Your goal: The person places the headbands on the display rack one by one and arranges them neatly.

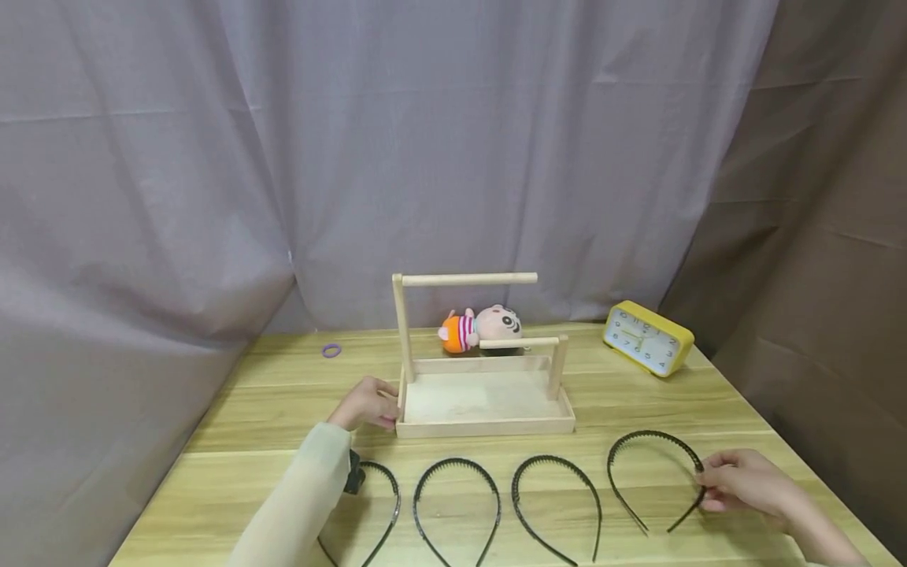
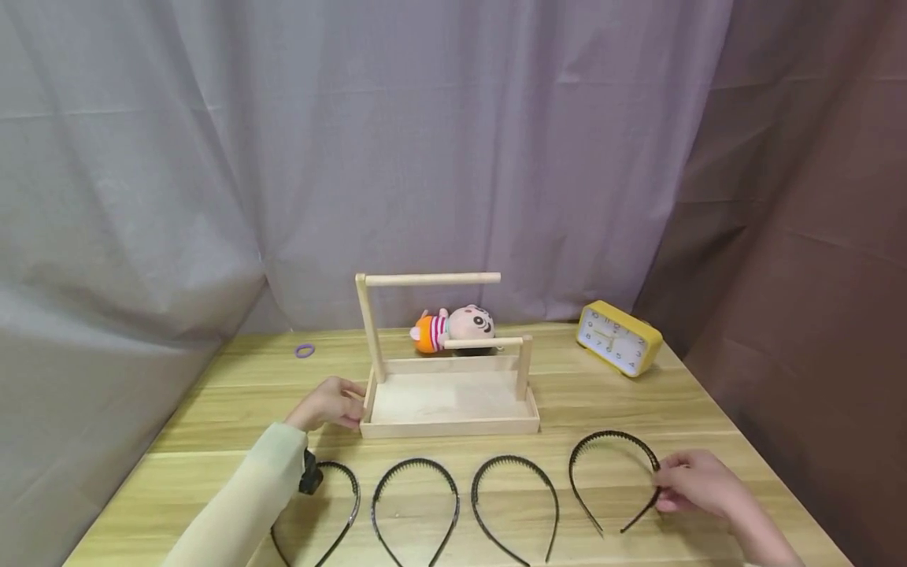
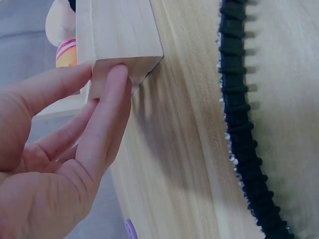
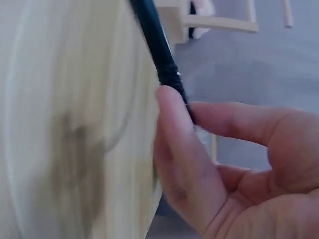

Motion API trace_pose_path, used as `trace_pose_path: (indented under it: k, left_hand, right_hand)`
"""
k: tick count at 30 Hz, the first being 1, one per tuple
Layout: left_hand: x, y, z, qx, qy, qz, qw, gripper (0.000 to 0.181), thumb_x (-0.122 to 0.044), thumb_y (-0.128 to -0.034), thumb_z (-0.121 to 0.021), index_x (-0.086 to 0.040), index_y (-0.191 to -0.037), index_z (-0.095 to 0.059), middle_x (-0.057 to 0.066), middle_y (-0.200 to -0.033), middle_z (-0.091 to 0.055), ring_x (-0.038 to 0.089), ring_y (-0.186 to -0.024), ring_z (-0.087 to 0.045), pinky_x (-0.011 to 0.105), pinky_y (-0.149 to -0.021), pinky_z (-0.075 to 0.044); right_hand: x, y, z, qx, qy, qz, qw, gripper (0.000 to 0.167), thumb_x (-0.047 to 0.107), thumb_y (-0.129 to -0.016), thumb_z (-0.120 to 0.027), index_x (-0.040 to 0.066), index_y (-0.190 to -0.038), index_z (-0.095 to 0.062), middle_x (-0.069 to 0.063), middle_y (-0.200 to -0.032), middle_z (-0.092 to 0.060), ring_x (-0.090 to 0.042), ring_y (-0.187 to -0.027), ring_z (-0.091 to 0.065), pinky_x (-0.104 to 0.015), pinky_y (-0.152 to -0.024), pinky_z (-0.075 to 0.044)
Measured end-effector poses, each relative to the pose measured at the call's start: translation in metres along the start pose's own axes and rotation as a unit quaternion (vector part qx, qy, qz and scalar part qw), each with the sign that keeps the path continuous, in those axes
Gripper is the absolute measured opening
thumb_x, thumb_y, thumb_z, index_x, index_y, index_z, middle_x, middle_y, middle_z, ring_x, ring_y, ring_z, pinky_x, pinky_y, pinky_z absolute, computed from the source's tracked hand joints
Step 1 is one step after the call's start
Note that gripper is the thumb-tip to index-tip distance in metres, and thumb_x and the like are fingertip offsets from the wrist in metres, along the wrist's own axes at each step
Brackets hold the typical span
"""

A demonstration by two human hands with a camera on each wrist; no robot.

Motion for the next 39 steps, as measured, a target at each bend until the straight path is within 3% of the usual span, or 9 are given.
trace_pose_path:
  k: [5, 9, 14, 25, 28, 33, 39]
  left_hand:
    - [0.001, 0.0, 0.0, -0.005, 0.012, 0.007, 0.9999, 0.049, 0.01, -0.0791, -0.065, 0.018, -0.125, -0.05, 0.03, -0.098, -0.068, 0.025, -0.073, -0.069, 0.038, -0.072, -0.065]
    - [0.002, -0.001, 0.0, -0.013, 0.024, 0.02, 0.9994, 0.05, 0.011, -0.0795, -0.066, 0.016, -0.126, -0.05, 0.028, -0.096, -0.068, 0.027, -0.076, -0.069, 0.039, -0.073, -0.064]
    - [0.001, -0.004, -0.005, -0.022, 0.032, 0.022, 0.999, 0.048, 0.012, -0.0802, -0.064, 0.016, -0.126, -0.051, 0.03, -0.095, -0.067, 0.031, -0.079, -0.071, 0.039, -0.071, -0.064]
    - [0.002, -0.001, -0.005, -0.037, 0.003, 0.037, 0.9986, 0.05, 0.011, -0.079, -0.065, 0.013, -0.127, -0.052, 0.019, -0.086, -0.067, 0.024, -0.075, -0.067, 0.037, -0.072, -0.064]
    - [0.003, 0.0, -0.005, -0.042, -0.006, 0.036, 0.9984, 0.049, 0.01, -0.079, -0.066, 0.012, -0.126, -0.053, 0.017, -0.082, -0.067, 0.021, -0.072, -0.065, 0.036, -0.07, -0.064]
    - [0.001, 0.001, -0.007, -0.044, -0.015, 0.039, 0.9981, 0.049, 0.01, -0.0794, -0.066, 0.011, -0.127, -0.053, 0.015, -0.082, -0.067, 0.018, -0.07, -0.063, 0.036, -0.071, -0.064]
    - [0.0, -0.001, -0.008, -0.042, 0.004, 0.04, 0.9983, 0.05, 0.014, -0.0782, -0.064, 0.014, -0.126, -0.052, 0.022, -0.089, -0.066, 0.027, -0.076, -0.068, 0.037, -0.072, -0.064]
  right_hand:
    - [0.02, 0.002, -0.001, -0.075, -0.023, 0.019, 0.9967, 0.037, 0.009, -0.097, -0.055, -0.018, -0.118, -0.041, -0.005, -0.094, -0.059, -0.011, -0.079, -0.067, -0.027, -0.076, -0.063]
    - [0.032, 0.0, -0.006, -0.146, -0.019, 0.06, 0.9873, 0.041, 0.006, -0.096, -0.056, -0.02, -0.123, -0.037, -0.004, -0.092, -0.057, -0.008, -0.076, -0.065, -0.026, -0.076, -0.063]
    - [0.039, -0.005, -0.01, -0.218, -0.026, 0.113, 0.969, 0.035, 0.006, -0.094, -0.062, -0.013, -0.118, -0.046, -0.001, -0.086, -0.058, -0.007, -0.073, -0.066, -0.025, -0.072, -0.063]
    - [0.065, -0.025, -0.024, -0.309, -0.067, 0.221, 0.9225, 0.013, 0.007, -0.091, -0.067, 0.011, -0.099, -0.059, 0.012, -0.079, -0.063, -0.002, -0.068, -0.069, -0.017, -0.063, -0.06]
    - [0.071, -0.03, -0.027, -0.327, -0.06, 0.225, 0.9159, 0.014, 0.007, -0.091, -0.067, 0.009, -0.102, -0.059, 0.014, -0.078, -0.062, 0.001, -0.069, -0.068, -0.017, -0.063, -0.061]
    - [0.082, -0.036, -0.03, -0.353, -0.026, 0.199, 0.9139, 0.027, 0.016, -0.092, -0.067, -0.001, -0.11, -0.056, 0.02, -0.078, -0.061, 0.005, -0.067, -0.067, -0.015, -0.061, -0.059]
    - [0.094, -0.048, -0.032, -0.38, -0.034, 0.198, 0.9031, 0.029, 0.015, -0.091, -0.067, -0.004, -0.11, -0.056, 0.022, -0.077, -0.059, 0.009, -0.066, -0.064, -0.013, -0.061, -0.059]
Point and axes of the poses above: each hand's wrist, its own y-axis away from the middle knuckle, its own z-axis out of the back of the hand, x = y × z, the point moved 2 cm from there along -y, towards the middle knuckle
